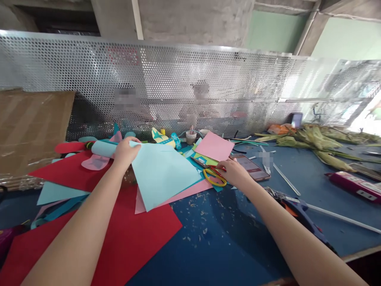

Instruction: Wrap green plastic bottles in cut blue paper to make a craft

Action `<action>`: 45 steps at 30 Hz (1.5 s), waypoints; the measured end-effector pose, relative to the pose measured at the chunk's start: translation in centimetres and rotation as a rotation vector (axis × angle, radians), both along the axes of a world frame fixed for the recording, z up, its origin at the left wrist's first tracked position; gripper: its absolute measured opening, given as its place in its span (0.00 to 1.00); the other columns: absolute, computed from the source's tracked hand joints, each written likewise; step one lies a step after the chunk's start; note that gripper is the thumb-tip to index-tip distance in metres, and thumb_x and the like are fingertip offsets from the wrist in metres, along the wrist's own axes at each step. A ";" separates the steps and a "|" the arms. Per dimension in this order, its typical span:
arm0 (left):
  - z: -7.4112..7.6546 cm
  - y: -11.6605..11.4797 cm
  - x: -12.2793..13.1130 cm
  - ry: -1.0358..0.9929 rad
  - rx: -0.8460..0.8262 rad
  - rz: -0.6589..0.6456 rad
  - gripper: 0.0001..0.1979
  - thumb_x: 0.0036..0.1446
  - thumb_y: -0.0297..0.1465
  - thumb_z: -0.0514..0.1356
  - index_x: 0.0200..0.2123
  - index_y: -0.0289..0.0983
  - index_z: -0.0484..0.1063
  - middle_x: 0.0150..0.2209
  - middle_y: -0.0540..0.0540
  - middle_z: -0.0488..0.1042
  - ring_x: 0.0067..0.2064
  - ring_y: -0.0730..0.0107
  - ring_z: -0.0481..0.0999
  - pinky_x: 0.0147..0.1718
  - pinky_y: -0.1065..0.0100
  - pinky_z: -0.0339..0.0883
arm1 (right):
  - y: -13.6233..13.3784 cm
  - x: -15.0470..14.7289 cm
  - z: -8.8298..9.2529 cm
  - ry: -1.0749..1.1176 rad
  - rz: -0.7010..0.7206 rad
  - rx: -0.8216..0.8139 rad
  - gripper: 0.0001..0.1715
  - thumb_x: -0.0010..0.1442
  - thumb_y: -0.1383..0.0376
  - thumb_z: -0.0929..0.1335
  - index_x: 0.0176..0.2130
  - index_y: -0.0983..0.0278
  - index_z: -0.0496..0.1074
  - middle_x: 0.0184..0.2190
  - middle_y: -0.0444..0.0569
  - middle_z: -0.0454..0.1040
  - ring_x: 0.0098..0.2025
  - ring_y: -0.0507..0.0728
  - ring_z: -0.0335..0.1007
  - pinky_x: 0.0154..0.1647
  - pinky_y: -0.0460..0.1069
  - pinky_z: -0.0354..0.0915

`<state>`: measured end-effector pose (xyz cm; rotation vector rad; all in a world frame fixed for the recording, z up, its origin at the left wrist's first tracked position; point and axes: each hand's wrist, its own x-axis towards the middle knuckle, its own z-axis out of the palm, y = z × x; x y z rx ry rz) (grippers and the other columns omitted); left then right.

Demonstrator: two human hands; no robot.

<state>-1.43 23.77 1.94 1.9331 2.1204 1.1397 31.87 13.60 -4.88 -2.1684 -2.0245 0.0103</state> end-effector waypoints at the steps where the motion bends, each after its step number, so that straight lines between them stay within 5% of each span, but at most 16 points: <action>1: 0.1 0.0 0.0 0.021 -0.021 -0.013 0.10 0.47 0.30 0.60 0.36 0.39 0.76 0.39 0.45 0.80 0.42 0.51 0.78 0.39 0.64 0.69 | 0.0 0.4 0.0 -0.014 -0.024 -0.008 0.16 0.66 0.61 0.67 0.51 0.64 0.70 0.52 0.52 0.72 0.49 0.60 0.71 0.49 0.60 0.69; 7: 0.5 0.0 -0.1 0.158 -0.105 -0.107 0.07 0.45 0.32 0.62 0.29 0.40 0.79 0.39 0.46 0.82 0.43 0.50 0.78 0.41 0.64 0.69 | 0.2 3.2 0.5 -0.057 -0.233 -0.071 0.16 0.66 0.61 0.67 0.52 0.64 0.69 0.52 0.53 0.71 0.48 0.59 0.72 0.47 0.59 0.70; 15: 2.0 -0.6 -0.1 0.263 -0.024 -0.089 0.12 0.51 0.32 0.58 0.35 0.38 0.80 0.38 0.45 0.81 0.47 0.49 0.76 0.48 0.61 0.66 | 0.4 4.1 0.4 -0.014 -0.344 -0.148 0.18 0.66 0.61 0.67 0.53 0.64 0.69 0.52 0.53 0.71 0.48 0.60 0.72 0.46 0.59 0.71; 21: 3.0 -1.1 -0.1 0.254 -0.015 -0.111 0.11 0.51 0.32 0.58 0.34 0.37 0.80 0.39 0.42 0.81 0.46 0.50 0.77 0.47 0.60 0.68 | 0.5 4.1 0.0 0.062 -0.356 -0.101 0.18 0.65 0.61 0.68 0.53 0.65 0.68 0.51 0.53 0.71 0.47 0.60 0.72 0.46 0.58 0.71; 30: 1.9 -0.8 -0.4 0.206 -0.069 -0.136 0.05 0.46 0.29 0.59 0.24 0.40 0.76 0.35 0.44 0.81 0.46 0.50 0.78 0.46 0.61 0.69 | 0.7 3.4 0.1 0.215 -0.219 0.067 0.16 0.66 0.60 0.67 0.51 0.64 0.70 0.50 0.52 0.72 0.46 0.59 0.72 0.46 0.58 0.70; 35: 2.9 -1.9 0.5 0.110 -0.008 -0.162 0.05 0.48 0.28 0.58 0.25 0.39 0.74 0.35 0.42 0.79 0.50 0.46 0.75 0.54 0.52 0.64 | 0.4 2.5 0.1 0.351 -0.115 0.147 0.21 0.65 0.66 0.65 0.57 0.63 0.64 0.33 0.45 0.76 0.33 0.56 0.74 0.38 0.53 0.69; 39: 5.4 -4.7 2.9 -0.094 -0.009 -0.324 0.12 0.58 0.35 0.55 0.43 0.41 0.73 0.39 0.46 0.78 0.40 0.60 0.78 0.39 0.61 0.74 | 0.8 2.3 0.3 0.501 -0.078 0.227 0.23 0.60 0.71 0.59 0.51 0.59 0.71 0.26 0.44 0.75 0.28 0.57 0.73 0.32 0.49 0.65; 41: 6.6 -6.7 4.7 -0.491 -0.098 -0.537 0.17 0.55 0.31 0.59 0.49 0.42 0.69 0.35 0.47 0.76 0.34 0.64 0.77 0.32 0.64 0.74 | 1.2 2.5 0.3 0.583 -0.082 0.273 0.22 0.59 0.70 0.57 0.45 0.60 0.73 0.28 0.46 0.77 0.30 0.56 0.75 0.33 0.48 0.66; 45: 5.8 -10.8 8.0 -0.689 -0.206 -0.776 0.25 0.53 0.25 0.60 0.54 0.49 0.63 0.31 0.53 0.72 0.31 0.69 0.75 0.29 0.69 0.71 | 1.4 3.3 0.3 0.719 -0.095 0.363 0.19 0.57 0.69 0.59 0.46 0.61 0.69 0.30 0.47 0.79 0.35 0.56 0.77 0.39 0.49 0.67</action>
